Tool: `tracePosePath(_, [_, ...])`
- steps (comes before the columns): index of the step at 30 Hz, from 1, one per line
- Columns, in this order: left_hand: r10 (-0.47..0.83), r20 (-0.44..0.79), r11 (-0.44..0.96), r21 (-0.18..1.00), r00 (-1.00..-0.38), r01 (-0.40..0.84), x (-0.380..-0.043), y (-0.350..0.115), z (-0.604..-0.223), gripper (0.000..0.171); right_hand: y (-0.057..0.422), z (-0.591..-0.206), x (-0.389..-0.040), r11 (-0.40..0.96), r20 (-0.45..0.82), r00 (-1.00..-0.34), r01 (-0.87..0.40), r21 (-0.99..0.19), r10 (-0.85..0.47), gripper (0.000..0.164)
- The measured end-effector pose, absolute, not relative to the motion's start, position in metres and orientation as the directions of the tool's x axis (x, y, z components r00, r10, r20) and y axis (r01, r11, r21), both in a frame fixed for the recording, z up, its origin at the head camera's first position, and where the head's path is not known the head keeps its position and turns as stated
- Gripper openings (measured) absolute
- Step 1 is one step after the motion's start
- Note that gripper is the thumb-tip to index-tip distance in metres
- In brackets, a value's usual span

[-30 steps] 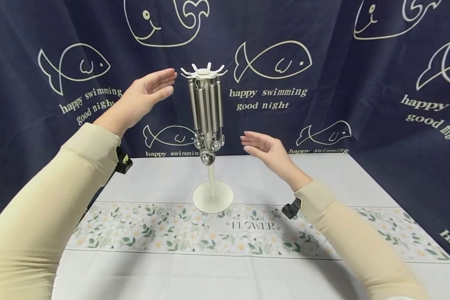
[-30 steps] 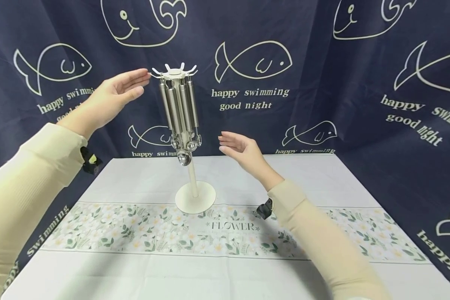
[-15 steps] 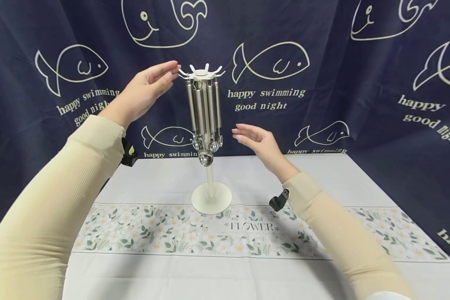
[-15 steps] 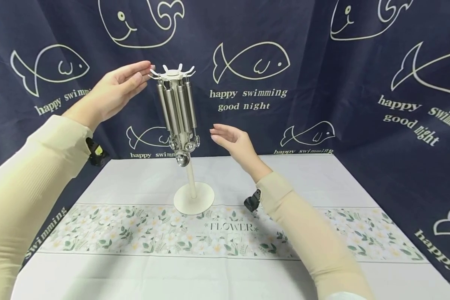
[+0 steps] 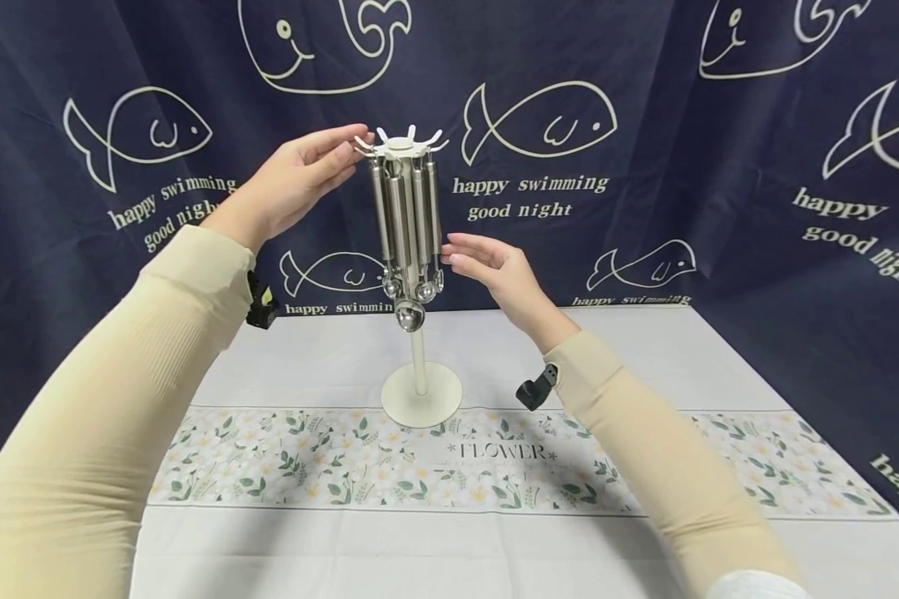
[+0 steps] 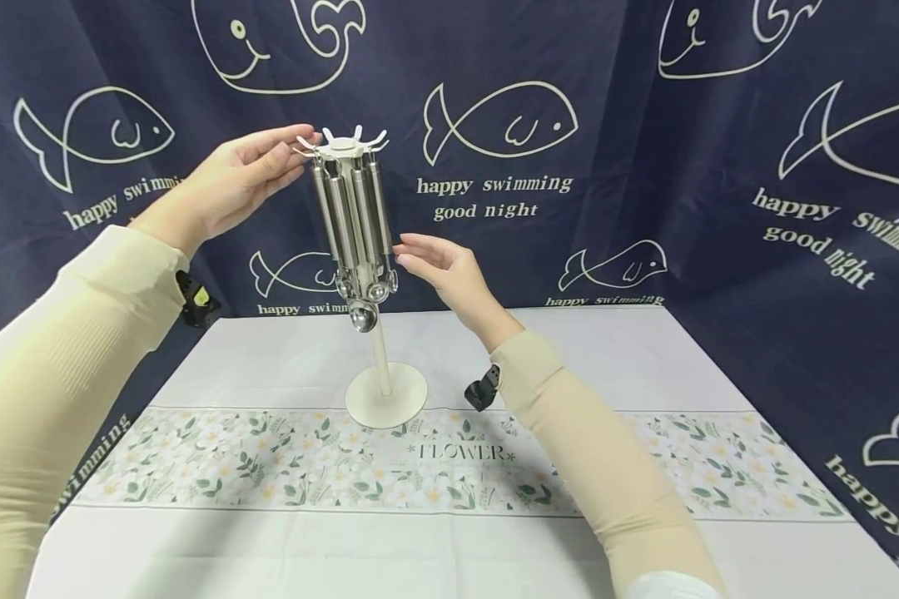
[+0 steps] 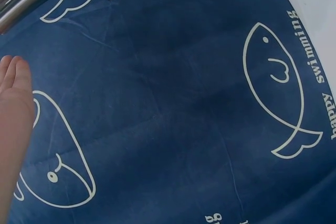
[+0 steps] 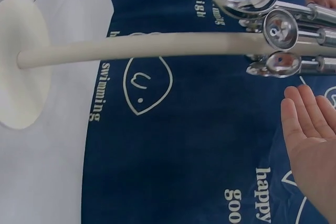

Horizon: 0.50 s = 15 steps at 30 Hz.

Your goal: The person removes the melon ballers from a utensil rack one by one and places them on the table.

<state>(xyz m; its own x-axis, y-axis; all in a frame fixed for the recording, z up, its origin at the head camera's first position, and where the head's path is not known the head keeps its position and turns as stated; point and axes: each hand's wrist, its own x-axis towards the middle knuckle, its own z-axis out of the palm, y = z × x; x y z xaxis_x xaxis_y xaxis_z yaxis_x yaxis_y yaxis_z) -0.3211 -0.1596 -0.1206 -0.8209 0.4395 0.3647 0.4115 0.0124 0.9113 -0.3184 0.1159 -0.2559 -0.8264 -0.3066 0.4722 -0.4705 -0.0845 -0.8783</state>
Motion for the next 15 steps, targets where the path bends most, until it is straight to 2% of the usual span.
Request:
tracePosePath(8, [0.441,0.375,-0.001,0.909,-0.815,0.417,-0.322,-0.155,-0.119,0.055,0.107,-0.244,-0.314,-0.069,0.480,-0.831,-0.481,-0.874,-0.282,0.041])
tracePosePath(15, [0.454,0.358,-0.047,0.924,-0.816,0.379,-0.325,-0.155,-0.120,0.057,0.098,-0.241,-0.317,-0.108,0.485,-0.837,-0.474,-0.874,-0.254,0.040])
